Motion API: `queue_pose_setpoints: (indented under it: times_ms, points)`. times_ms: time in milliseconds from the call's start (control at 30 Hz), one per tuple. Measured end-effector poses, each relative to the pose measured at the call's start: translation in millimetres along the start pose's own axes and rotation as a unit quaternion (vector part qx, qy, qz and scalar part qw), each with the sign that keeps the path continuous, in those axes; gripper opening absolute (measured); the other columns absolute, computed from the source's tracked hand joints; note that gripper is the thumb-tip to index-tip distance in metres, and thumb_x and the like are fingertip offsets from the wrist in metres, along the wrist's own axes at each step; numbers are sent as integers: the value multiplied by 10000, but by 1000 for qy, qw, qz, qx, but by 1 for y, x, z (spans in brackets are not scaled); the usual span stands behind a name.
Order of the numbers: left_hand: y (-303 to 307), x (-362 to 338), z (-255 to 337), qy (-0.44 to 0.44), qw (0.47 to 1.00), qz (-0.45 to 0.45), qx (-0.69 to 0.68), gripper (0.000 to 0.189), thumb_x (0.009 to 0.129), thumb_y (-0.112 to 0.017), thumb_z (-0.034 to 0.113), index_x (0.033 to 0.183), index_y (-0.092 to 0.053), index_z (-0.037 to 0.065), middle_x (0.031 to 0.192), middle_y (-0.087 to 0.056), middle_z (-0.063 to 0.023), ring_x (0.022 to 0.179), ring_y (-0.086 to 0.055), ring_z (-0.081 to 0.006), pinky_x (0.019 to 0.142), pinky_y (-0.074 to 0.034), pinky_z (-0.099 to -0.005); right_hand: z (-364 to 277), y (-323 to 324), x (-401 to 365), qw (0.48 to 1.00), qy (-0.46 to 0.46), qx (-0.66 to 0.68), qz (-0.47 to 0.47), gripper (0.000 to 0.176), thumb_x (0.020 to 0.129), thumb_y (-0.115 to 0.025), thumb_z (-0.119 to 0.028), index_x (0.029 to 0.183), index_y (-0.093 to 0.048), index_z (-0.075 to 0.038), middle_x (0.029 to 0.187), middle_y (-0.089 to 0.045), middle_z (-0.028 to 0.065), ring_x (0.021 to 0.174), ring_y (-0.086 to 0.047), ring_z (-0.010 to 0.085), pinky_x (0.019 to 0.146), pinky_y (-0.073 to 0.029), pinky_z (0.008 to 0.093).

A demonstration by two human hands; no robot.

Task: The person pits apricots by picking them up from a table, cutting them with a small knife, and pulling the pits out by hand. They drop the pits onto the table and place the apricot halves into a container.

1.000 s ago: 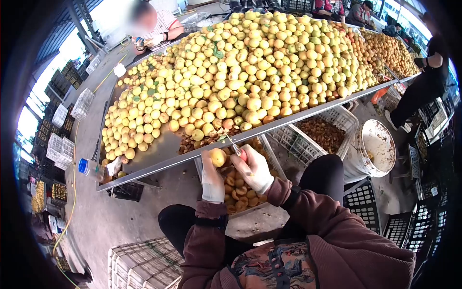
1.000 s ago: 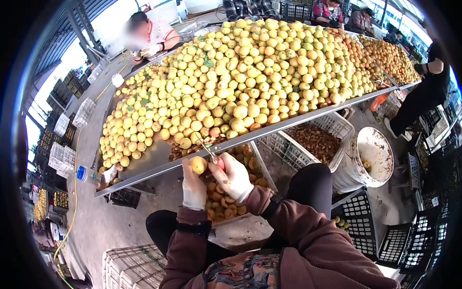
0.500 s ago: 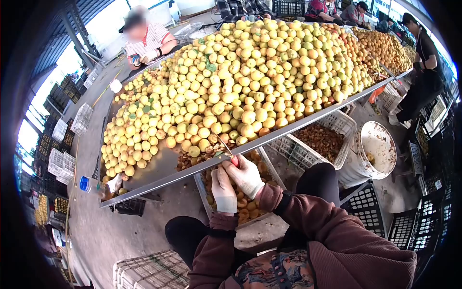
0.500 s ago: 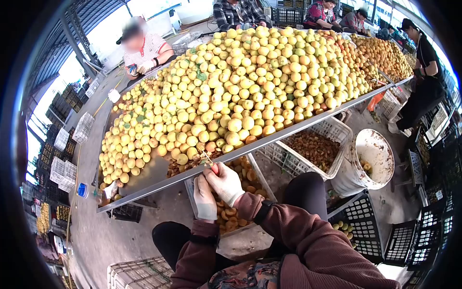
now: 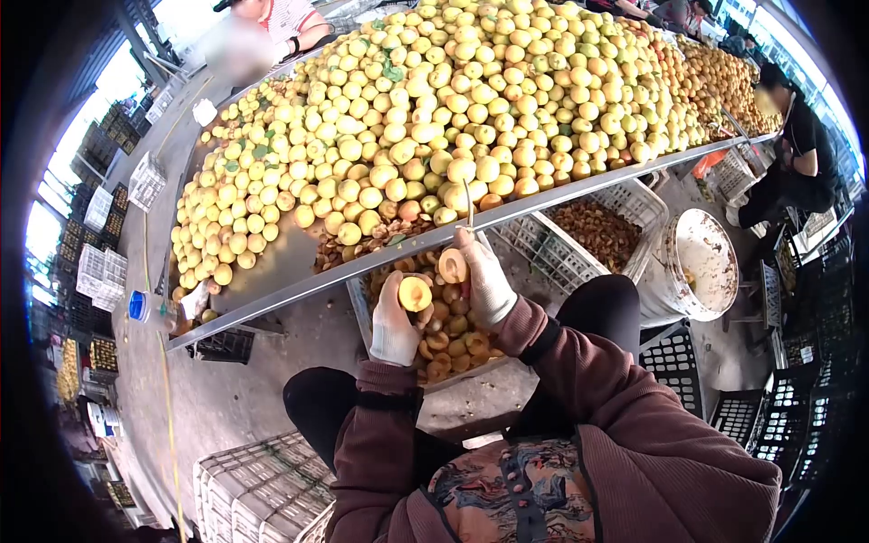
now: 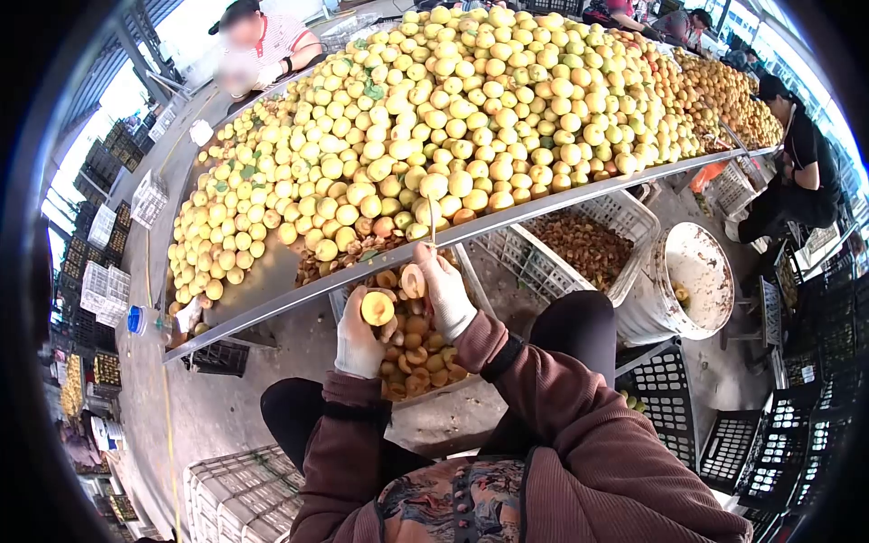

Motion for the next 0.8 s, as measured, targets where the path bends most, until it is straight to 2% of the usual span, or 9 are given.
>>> queue_pose_setpoints:
  times_ms: [67,100,133,233,300,467,533,600,800]
  points:
    - [6,1,12,86,991,-34,-101,252,1029,-369,171,1053,-553,1,801,-612,-15,606,-504,-70,525,-421,-213,-1,-1,1,997,-59,20,-41,270,942,-595,-360,958,-562,-92,738,-596,-12,515,-526,58,400,-402,189]
    - [6,9,2,167,975,32,-142,428,1023,-416,398,910,-628,43,727,-604,-13,655,-546,-63,506,-418,-197,4,3,4,996,-76,-5,-56,269,941,-596,-358,959,-562,-92,744,-599,-9,518,-528,61,402,-404,188]
    - [10,16,-27,162,981,37,-98,466,988,-480,479,897,-635,49,731,-595,0,648,-527,-59,559,-413,-193,5,4,4,996,-75,-4,-55,269,941,-596,-358,959,-562,-92,744,-599,-9,518,-528,61,402,-404,188]
    - [8,11,-23,58,991,94,75,451,970,-533,474,934,-641,38,757,-583,14,684,-516,-54,613,-408,-199,5,1,1,996,-72,-12,-55,216,943,-604,-302,949,-572,-88,762,-589,-29,559,-515,43,454,-404,182]
    - [6,12,-31,252,959,57,-121,419,978,-557,401,1002,-640,-9,825,-585,23,758,-519,-54,668,-423,-210,16,-5,3,998,-38,-1,-49,180,944,-609,-262,951,-573,-86,778,-575,-44,598,-495,29,499,-399,179]
    - [-24,7,-21,95,972,62,-203,385,1003,-537,301,1084,-623,-65,979,-611,3,883,-532,-62,781,-432,-194,20,-12,-9,989,76,-96,-85,120,941,-600,-168,938,-577,-50,810,-532,-31,737,-480,57,677,-425,230]
    - [-27,8,-18,55,980,72,-178,356,1012,-521,262,1106,-621,-67,994,-624,-5,886,-544,-68,792,-443,-200,13,-13,-9,935,222,-273,-52,196,891,-632,-195,910,-566,-12,844,-533,107,741,-536,231,692,-457,336]
    - [-31,9,-16,37,982,81,-164,319,1020,-502,230,1095,-622,-56,958,-623,-2,855,-540,-67,777,-446,-203,-1,-16,-12,876,303,-373,-35,216,872,-640,-219,913,-570,-19,833,-534,138,732,-551,281,683,-461,348]
    - [-33,18,-15,-16,988,119,-101,262,1019,-498,193,890,-570,-24,801,-528,29,732,-436,-51,649,-384,-201,-9,-15,-10,831,323,-452,0,231,865,-639,-239,875,-547,-27,786,-524,147,703,-549,314,640,-457,365]
Point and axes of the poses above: each hand's wrist, its own x-axis towards the middle knuckle, its own y-axis out of the back of the hand, z = x × y, the point moved 1 cm from there along x, towards the middle knuckle
